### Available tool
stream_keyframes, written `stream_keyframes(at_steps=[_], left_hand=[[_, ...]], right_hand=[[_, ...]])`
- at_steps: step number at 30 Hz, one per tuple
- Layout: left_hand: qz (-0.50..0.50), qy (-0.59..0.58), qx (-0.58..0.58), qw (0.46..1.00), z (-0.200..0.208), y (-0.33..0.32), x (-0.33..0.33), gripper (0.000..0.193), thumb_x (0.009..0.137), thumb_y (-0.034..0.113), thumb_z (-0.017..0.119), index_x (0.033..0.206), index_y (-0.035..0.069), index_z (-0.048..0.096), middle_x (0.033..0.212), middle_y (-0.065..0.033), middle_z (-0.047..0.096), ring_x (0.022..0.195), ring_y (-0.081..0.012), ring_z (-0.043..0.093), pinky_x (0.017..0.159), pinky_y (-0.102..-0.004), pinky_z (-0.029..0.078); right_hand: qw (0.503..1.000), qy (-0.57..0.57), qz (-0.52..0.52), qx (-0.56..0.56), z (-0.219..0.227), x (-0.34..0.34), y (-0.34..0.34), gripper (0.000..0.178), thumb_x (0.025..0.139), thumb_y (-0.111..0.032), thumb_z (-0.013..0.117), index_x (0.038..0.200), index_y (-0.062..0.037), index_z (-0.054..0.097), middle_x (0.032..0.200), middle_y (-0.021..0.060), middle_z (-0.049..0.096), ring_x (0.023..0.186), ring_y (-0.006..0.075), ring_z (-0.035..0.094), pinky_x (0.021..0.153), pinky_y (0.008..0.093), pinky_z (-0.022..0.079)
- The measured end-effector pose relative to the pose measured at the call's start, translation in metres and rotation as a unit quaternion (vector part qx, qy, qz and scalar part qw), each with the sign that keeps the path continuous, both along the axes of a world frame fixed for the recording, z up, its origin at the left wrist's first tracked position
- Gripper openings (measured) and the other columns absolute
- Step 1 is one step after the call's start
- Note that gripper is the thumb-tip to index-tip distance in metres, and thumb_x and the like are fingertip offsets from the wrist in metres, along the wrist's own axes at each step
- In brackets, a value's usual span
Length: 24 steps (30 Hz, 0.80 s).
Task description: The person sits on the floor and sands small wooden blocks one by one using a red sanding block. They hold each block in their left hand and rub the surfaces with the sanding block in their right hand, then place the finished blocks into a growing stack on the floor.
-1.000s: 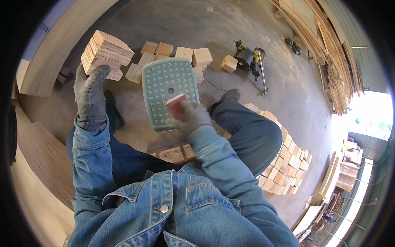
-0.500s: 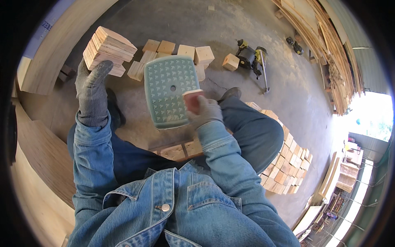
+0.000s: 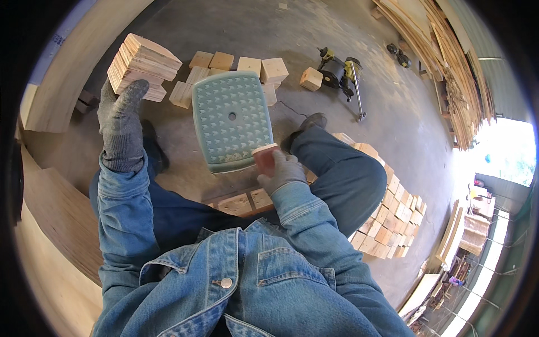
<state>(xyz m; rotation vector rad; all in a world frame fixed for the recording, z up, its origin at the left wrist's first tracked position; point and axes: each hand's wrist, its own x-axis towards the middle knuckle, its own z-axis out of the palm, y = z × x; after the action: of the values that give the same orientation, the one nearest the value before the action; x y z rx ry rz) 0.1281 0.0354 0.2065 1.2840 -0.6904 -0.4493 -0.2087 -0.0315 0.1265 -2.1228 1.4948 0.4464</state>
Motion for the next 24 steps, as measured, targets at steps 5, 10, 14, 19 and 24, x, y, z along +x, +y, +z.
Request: stream_keyframes(at_steps=[5,10,14,19,24], left_hand=[[-0.025,0.021,-0.009,0.999,0.001,-0.003,-0.006,0.066,0.082,0.029,0.088,0.133,-0.004,0.064,0.12,-0.012,0.07,0.112,-0.0196,0.066,0.105,-0.0348,0.051],[0.014,0.008,0.018,1.0,-0.003,-0.005,-0.007,0.068,0.08,0.032,0.09,0.133,-0.003,0.064,0.118,-0.0115,0.071,0.111,-0.0189,0.067,0.105,-0.0345,0.051],[0.012,-0.003,0.023,1.0,-0.004,0.0,-0.001,0.071,0.079,0.034,0.091,0.133,-0.004,0.064,0.118,-0.0115,0.071,0.112,-0.0185,0.067,0.106,-0.0344,0.05],[-0.003,0.003,0.01,1.0,0.0,-0.003,-0.002,0.069,0.082,0.034,0.09,0.133,-0.003,0.064,0.12,-0.0114,0.07,0.112,-0.018,0.067,0.106,-0.034,0.051],[0.003,-0.003,0.019,1.0,-0.003,-0.004,-0.005,0.07,0.081,0.033,0.09,0.134,-0.003,0.063,0.121,-0.0117,0.07,0.112,-0.0184,0.067,0.106,-0.0338,0.051]], right_hand=[[0.986,-0.113,0.11,-0.05,-0.009,0.007,0.01,0.091,0.075,-0.035,0.091,0.152,-0.0073,0.05,0.138,0.0262,0.058,0.123,0.0437,0.06,0.109,0.0472,0.051],[0.956,-0.133,0.258,-0.027,-0.032,0.03,0.032,0.079,0.08,-0.038,0.085,0.148,-0.0125,0.055,0.137,0.0179,0.062,0.125,0.0386,0.062,0.106,0.0452,0.051],[0.968,-0.085,0.238,0.015,-0.02,0.03,0.023,0.082,0.082,-0.039,0.084,0.152,-0.0118,0.051,0.139,0.0187,0.06,0.126,0.0382,0.062,0.108,0.0453,0.051],[0.998,0.005,0.037,-0.05,-0.018,-0.002,-0.01,0.088,0.08,-0.04,0.085,0.156,-0.0145,0.048,0.136,0.0219,0.06,0.124,0.0402,0.062,0.106,0.047,0.051],[0.987,-0.116,0.096,-0.051,-0.021,0.007,0.001,0.086,0.079,-0.039,0.087,0.154,-0.0151,0.051,0.13,0.0231,0.063,0.121,0.0408,0.063,0.104,0.0456,0.053]])
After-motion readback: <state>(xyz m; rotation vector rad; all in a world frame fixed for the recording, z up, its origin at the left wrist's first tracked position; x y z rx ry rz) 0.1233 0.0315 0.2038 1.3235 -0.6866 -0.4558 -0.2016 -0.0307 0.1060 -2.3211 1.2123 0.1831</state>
